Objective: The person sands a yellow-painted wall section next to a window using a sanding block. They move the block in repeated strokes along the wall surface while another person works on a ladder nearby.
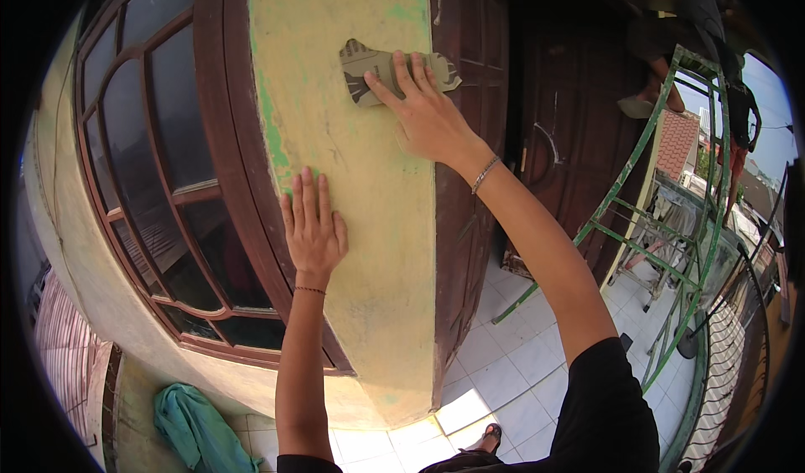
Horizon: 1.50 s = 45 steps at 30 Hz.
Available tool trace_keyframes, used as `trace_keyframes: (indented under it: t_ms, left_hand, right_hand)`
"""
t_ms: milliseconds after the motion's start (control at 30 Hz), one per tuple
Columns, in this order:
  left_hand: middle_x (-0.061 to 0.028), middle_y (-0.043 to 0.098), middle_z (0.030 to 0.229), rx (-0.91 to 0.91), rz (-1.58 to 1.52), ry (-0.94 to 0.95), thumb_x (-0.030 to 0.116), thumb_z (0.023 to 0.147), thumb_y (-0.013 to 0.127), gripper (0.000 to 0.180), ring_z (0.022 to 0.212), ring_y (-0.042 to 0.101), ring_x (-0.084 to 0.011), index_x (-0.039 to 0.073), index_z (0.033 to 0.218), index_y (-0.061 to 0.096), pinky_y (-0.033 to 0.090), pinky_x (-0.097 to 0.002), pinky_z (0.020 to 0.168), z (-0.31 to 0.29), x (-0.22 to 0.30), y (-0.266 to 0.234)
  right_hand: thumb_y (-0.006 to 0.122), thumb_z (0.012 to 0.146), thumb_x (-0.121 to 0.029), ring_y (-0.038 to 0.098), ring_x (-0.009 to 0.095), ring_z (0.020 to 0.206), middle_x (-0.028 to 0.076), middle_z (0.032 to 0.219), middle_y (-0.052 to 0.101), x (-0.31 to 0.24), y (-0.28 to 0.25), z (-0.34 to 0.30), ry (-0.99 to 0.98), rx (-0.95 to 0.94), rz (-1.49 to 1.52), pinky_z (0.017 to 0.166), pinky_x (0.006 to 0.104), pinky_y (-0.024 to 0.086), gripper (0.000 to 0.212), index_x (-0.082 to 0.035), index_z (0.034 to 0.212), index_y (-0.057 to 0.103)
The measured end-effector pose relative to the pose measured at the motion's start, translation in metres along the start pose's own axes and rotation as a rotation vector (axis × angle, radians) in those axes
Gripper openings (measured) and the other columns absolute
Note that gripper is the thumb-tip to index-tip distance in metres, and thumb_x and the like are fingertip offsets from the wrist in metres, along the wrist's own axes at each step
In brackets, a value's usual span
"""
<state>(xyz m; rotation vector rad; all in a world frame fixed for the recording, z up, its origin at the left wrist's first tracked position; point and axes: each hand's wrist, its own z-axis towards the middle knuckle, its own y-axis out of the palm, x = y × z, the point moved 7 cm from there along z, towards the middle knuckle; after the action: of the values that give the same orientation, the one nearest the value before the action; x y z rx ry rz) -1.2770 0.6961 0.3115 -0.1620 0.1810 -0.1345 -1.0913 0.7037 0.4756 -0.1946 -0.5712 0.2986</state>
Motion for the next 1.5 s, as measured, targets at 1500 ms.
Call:
trace_keyframes:
  t_ms: [1500]
  left_hand:
    - [-0.0182, 0.028, 0.168, 0.123, -0.063, -0.025, 0.024, 0.094, 0.050, 0.069, 0.157, 0.024, -0.0335, 0.007, 0.159, 0.039, 0.015, -0.0491, 0.129, 0.116, 0.021, -0.015]
  right_hand:
    - [0.053, 0.105, -0.016, 0.032, 0.026, 0.153, 0.000, 0.163, 0.042, 0.153, -0.032, 0.124, -0.121, 0.405, 0.130, 0.129, 0.0421, 0.027, 0.050, -0.018, 0.155, 0.047]
